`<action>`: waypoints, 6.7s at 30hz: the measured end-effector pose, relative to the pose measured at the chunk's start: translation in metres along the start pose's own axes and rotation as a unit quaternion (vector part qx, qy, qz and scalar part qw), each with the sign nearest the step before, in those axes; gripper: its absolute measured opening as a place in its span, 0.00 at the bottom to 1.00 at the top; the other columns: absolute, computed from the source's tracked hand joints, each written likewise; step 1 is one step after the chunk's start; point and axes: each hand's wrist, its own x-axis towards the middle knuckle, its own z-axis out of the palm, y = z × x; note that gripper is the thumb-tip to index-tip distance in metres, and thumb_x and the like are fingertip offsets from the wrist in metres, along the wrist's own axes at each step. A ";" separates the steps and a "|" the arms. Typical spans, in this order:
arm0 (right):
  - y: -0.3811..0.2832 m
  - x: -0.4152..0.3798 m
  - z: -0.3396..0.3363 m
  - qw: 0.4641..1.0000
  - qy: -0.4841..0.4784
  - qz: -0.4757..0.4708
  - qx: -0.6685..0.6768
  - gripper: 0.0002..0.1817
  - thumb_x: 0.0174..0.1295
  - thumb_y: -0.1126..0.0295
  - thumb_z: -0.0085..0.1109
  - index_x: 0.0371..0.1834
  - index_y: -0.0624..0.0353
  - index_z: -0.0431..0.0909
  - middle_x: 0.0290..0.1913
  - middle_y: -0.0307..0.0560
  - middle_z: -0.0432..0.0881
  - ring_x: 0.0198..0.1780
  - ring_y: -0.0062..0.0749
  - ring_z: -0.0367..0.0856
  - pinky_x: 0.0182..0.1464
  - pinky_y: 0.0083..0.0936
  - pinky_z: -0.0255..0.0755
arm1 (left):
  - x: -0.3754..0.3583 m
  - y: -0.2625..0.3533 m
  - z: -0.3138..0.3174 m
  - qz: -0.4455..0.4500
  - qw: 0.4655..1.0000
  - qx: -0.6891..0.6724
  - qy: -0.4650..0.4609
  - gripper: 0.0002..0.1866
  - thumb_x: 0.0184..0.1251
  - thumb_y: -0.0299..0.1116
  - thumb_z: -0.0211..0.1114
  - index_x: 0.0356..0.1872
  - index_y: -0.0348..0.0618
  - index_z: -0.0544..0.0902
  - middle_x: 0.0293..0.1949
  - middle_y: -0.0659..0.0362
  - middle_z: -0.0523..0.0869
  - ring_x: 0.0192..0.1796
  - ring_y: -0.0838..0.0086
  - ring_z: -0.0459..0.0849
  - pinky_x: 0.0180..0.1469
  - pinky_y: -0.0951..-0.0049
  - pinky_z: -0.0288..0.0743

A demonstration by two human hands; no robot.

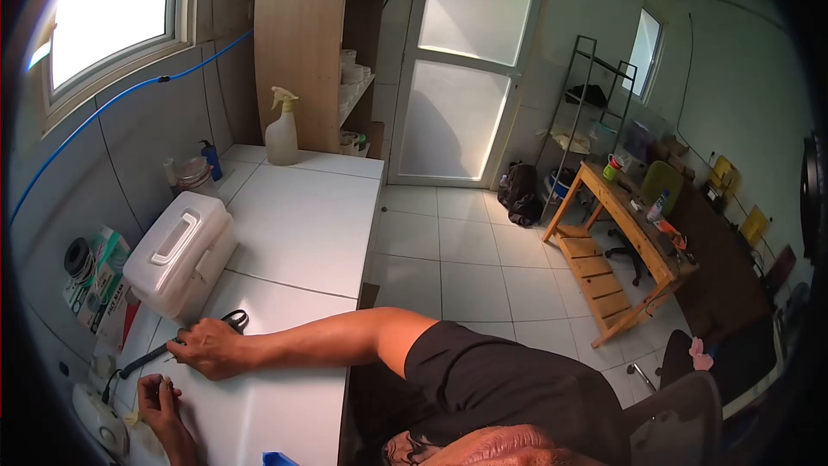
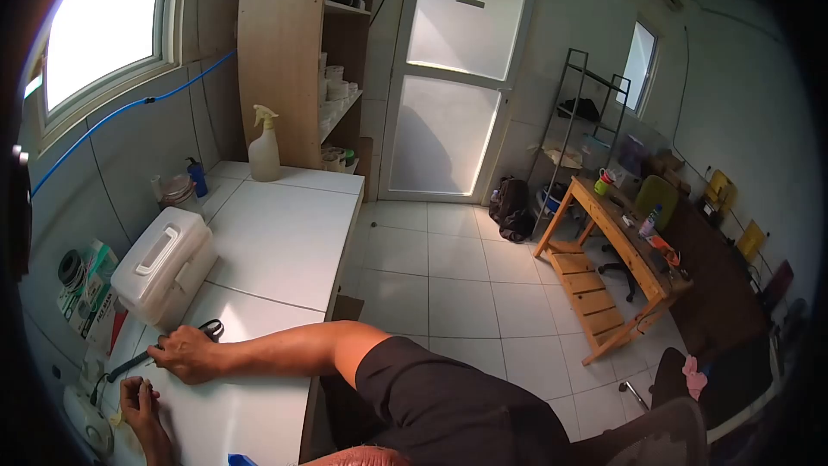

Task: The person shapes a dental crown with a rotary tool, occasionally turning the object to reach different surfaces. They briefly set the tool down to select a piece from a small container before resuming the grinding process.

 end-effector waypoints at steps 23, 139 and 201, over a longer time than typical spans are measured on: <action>0.004 0.000 0.007 0.995 0.087 -0.044 0.024 0.13 0.68 0.62 0.70 0.42 0.59 0.80 0.32 0.55 0.86 0.32 0.58 0.90 0.36 0.51 0.81 | -0.002 0.000 -0.014 -0.039 0.997 0.000 -0.066 0.10 0.87 0.28 0.69 0.61 0.41 0.84 0.49 0.61 0.89 0.45 0.76 0.86 0.51 0.73 0.82; -0.025 0.003 -0.047 0.981 -0.182 -0.063 0.000 0.17 0.80 0.58 0.67 0.35 0.55 0.75 0.26 0.44 0.78 0.22 0.41 0.82 0.24 0.39 0.73 | -0.022 0.054 -0.009 -0.125 0.973 0.117 -0.155 0.06 0.77 0.23 0.71 0.47 0.30 0.83 0.43 0.56 0.92 0.46 0.77 0.95 0.47 0.77 0.89; -0.029 0.008 -0.049 0.971 -0.225 -0.076 -0.024 0.17 0.80 0.55 0.67 0.36 0.54 0.78 0.27 0.42 0.78 0.24 0.42 0.84 0.26 0.39 0.75 | -0.021 0.050 -0.013 -0.106 0.965 0.149 -0.189 0.05 0.74 0.23 0.71 0.45 0.33 0.85 0.39 0.61 0.89 0.40 0.84 0.88 0.40 0.79 0.79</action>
